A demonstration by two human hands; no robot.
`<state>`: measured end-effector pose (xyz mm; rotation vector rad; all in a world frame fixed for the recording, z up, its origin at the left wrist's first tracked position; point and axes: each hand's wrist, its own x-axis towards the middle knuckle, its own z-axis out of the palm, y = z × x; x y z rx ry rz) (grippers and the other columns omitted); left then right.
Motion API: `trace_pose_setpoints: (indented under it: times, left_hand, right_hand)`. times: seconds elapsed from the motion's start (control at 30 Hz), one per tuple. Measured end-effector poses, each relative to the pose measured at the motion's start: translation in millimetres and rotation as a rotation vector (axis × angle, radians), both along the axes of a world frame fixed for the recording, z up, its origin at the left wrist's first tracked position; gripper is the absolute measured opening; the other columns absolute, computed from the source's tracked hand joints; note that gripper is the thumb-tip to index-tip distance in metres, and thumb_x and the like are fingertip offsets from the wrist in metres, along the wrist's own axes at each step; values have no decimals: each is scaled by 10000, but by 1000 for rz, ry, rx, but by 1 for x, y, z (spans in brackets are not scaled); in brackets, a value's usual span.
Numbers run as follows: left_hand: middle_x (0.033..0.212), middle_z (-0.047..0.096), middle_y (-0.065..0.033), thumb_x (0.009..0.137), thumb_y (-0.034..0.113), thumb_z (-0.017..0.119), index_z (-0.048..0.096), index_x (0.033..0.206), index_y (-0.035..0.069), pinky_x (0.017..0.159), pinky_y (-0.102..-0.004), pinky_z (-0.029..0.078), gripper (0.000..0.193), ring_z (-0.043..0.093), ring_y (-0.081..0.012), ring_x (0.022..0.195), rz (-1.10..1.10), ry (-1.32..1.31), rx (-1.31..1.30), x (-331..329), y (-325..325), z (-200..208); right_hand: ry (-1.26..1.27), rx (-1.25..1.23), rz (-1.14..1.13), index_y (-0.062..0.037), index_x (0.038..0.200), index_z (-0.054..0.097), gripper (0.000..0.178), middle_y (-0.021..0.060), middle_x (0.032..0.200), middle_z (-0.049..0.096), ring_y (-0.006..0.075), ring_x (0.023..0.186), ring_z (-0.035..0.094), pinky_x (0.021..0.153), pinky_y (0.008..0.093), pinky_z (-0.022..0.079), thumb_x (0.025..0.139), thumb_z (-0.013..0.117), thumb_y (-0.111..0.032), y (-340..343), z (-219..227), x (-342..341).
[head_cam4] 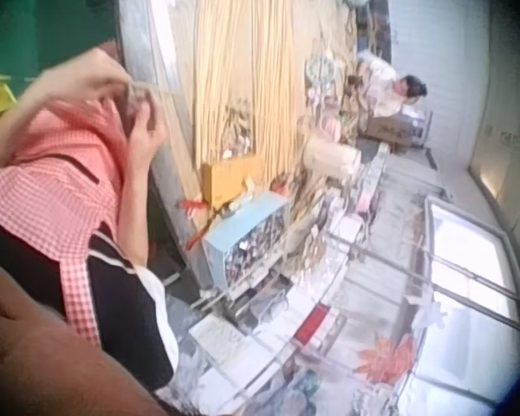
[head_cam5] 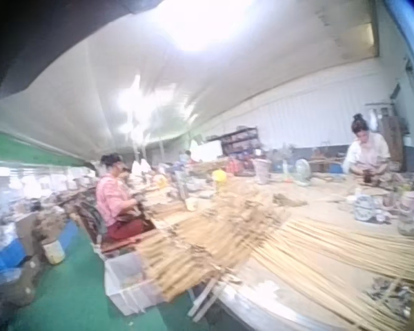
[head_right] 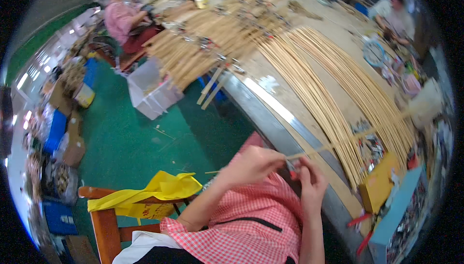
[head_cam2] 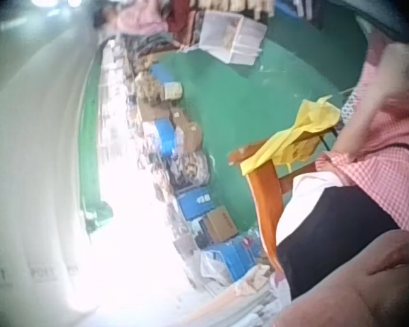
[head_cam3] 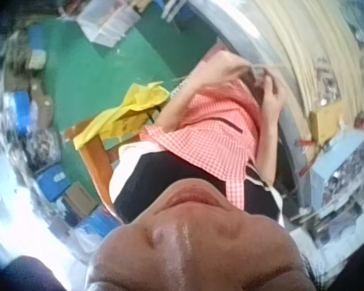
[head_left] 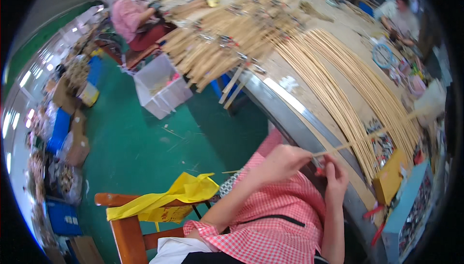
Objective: The person sits at a workbench and repeatedly picks up long, thin bamboo sticks. They align two sticks end-to-end and insert a small metal connector into the joint to join them. The person then places the assembled stick onto a pile on the table. This process is repeated continuously throughout the video.
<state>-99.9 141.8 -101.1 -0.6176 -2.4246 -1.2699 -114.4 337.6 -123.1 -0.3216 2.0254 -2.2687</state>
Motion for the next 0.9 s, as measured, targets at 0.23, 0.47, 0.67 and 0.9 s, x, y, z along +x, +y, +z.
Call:
trace_pose_setpoints:
  times: [0.23, 0.47, 0.67, 0.9]
  left_hand:
    - [730, 675, -144, 837, 46, 640, 687, 920, -7, 581, -307, 525, 110, 680, -220, 636, -141, -267, 116, -1, -4, -3]
    - [739, 694, -126, 789, 38, 694, 698, 914, -22, 619, -284, 532, 139, 696, -209, 673, -153, -249, 47, -4, -1, 3]
    - [935, 682, -125, 754, 81, 735, 689, 1042, 33, 669, -318, 534, 296, 670, -258, 799, 82, 31, 74, 2, -3, 15]
    - [849, 693, -109, 706, -28, 732, 723, 958, 12, 644, -268, 525, 255, 673, -199, 748, 111, 153, 196, 14, 11, 27]
  right_hand:
    - [11, -249, 36, 55, 1094, 636, 210, 130, 935, 682, 144, 718, 640, 662, 258, 546, 898, 568, 18, 7, 31, -15]
    - [-23, -280, -21, 64, 974, 683, 129, 128, 896, 692, 138, 696, 657, 646, 244, 552, 891, 594, 22, 4, 30, -11]
    - [-38, -321, -43, 70, 988, 673, 131, 119, 886, 686, 157, 725, 672, 650, 256, 577, 897, 595, 19, -14, 21, -3]
    - [393, 131, 41, 30, 946, 664, 128, 138, 839, 658, 187, 745, 650, 631, 292, 490, 819, 650, 20, -45, 15, 12]
